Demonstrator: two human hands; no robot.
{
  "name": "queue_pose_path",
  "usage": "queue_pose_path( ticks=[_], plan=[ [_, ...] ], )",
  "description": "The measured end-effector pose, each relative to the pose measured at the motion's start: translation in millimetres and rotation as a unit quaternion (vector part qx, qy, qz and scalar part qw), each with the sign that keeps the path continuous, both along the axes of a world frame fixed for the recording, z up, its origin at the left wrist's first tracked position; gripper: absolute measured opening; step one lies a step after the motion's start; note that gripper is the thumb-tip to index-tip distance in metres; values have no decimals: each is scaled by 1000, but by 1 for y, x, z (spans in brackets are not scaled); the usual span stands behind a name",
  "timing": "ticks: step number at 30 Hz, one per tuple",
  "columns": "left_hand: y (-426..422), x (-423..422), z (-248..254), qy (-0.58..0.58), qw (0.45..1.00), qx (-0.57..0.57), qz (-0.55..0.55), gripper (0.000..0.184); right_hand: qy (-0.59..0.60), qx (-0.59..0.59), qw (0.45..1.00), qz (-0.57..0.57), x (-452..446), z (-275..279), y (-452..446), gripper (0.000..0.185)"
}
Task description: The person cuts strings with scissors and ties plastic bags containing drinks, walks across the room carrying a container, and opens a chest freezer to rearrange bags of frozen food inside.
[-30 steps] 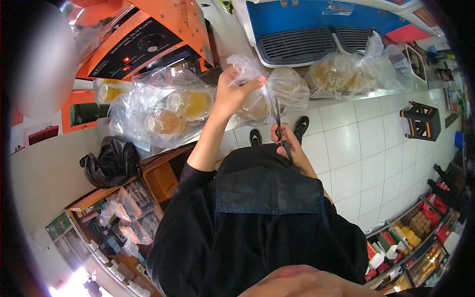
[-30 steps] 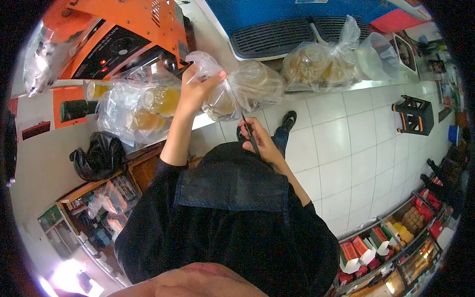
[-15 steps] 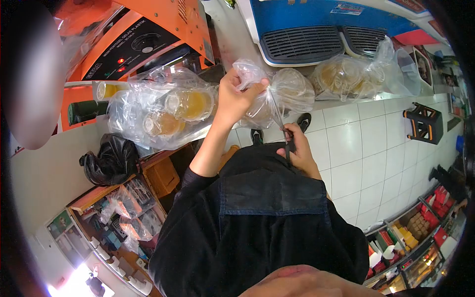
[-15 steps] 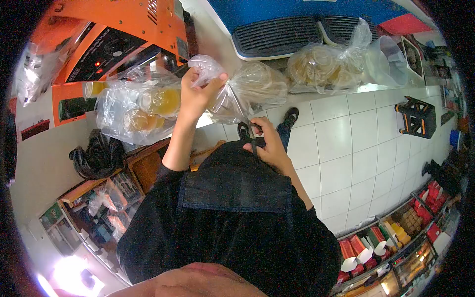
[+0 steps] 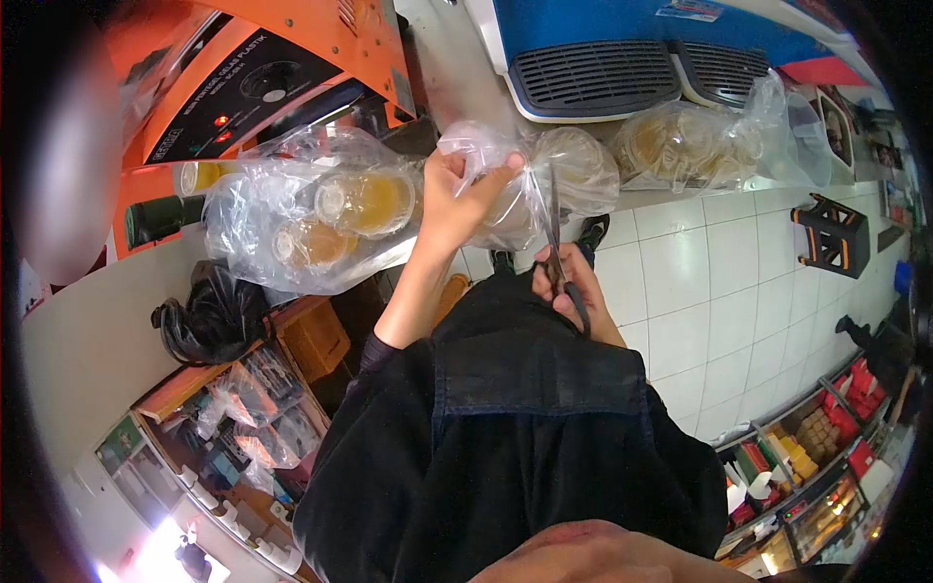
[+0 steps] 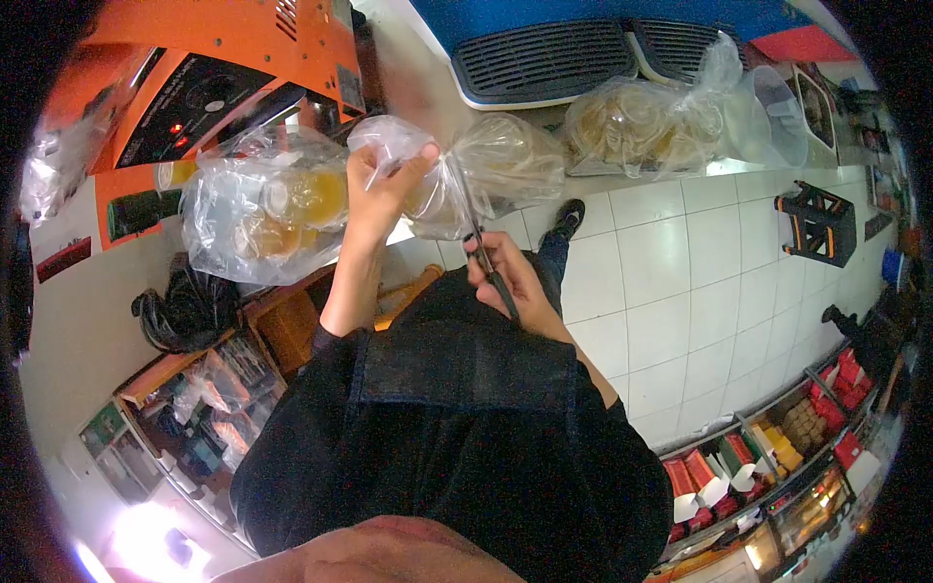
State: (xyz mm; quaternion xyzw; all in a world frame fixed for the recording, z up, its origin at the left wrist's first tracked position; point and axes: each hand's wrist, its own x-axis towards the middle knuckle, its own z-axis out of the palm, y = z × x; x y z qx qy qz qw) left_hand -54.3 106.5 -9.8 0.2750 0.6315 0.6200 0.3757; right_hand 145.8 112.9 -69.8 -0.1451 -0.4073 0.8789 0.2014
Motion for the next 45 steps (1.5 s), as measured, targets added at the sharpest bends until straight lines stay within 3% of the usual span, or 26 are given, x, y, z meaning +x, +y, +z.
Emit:
queue_pose_path(
  ticks=[1, 2, 5, 10, 12, 16, 19, 22, 23, 24, 26, 27, 30, 34, 36, 37, 38, 40, 41, 43, 44, 45],
  plan=[
    [0, 1, 2, -12, 1000, 7, 3, 16, 37, -19, 999, -23, -9, 9, -3, 41],
    [-1, 0, 0, -12, 1000, 8, 3, 16, 38, -18, 999, -23, -10, 18, 0, 41],
    [-3, -4, -9, 80, 995, 60, -7, 19, -66, -86, 993, 37, -15, 39, 7, 24],
    [-2, -5, -6, 119, 989, 86, -7, 22, -113, -71, 991, 29, -17, 54, 28, 19],
    [-2, -4, -6, 112, 989, 96, -8, 22, -165, 17, 986, 31, -18, 59, 30, 21],
    [-4, -6, -16, 141, 985, 93, -17, 21, -223, 45, 974, 14, -17, 65, 33, 21],
    [-8, 1, -12, 152, 980, 112, -63, 21, -231, 172, 957, -46, -23, 58, 39, 23],
    [-2, -1, -11, 80, 994, 72, -14, 23, -185, 150, 969, -65, -5, 65, 48, 26],
    [-1, 0, -9, 79, 994, 75, -14, 23, -123, 173, 970, -117, -4, 60, 50, 34],
    [-1, 1, -6, 47, 995, 83, -21, 27, -17, 230, 953, -195, -13, 53, 55, 40],
    [6, 3, 3, -14, 993, 107, -42, 35, -118, 325, 886, -308, -35, 65, 58, 44],
    [6, 0, 4, 121, 985, 103, -65, 45, -116, 329, 884, -311, -42, 66, 60, 44],
    [-2, -14, 21, 194, 971, 12, -137, 52, -139, 310, 883, -323, -45, 61, 61, 44],
    [-7, -56, 44, 150, 962, -50, -221, 31, -195, 371, 854, -309, -13, 53, 65, 42],
    [-2, -85, 35, 228, 946, -88, -211, 31, -215, 373, 839, -332, 11, 52, 67, 42],
    [5, -77, 58, 412, 878, -187, -156, 32, -250, 381, 824, -336, 25, 53, 68, 42],
    [12, -69, 62, 413, 878, -174, -168, 32, -286, 387, 808, -339, 39, 56, 69, 41],
    [22, -53, 66, 635, 753, -165, -55, 30, -316, 371, 802, -347, 72, 60, 71, 41],
    [25, -40, 74, 634, 755, -154, -59, 30, -310, 317, 836, -323, 91, 59, 76, 41],
    [26, -4, 96, 598, 796, -8, 95, 34, -277, 264, 883, -272, 125, 61, 86, 43],
    [25, 22, 108, 565, 818, 64, 80, 36, -279, 265, 881, -276, 135, 60, 91, 43],
    [29, 53, 115, 528, 836, 132, 67, 38, -212, 237, 921, -225, 144, 59, 96, 46]
  ],
)
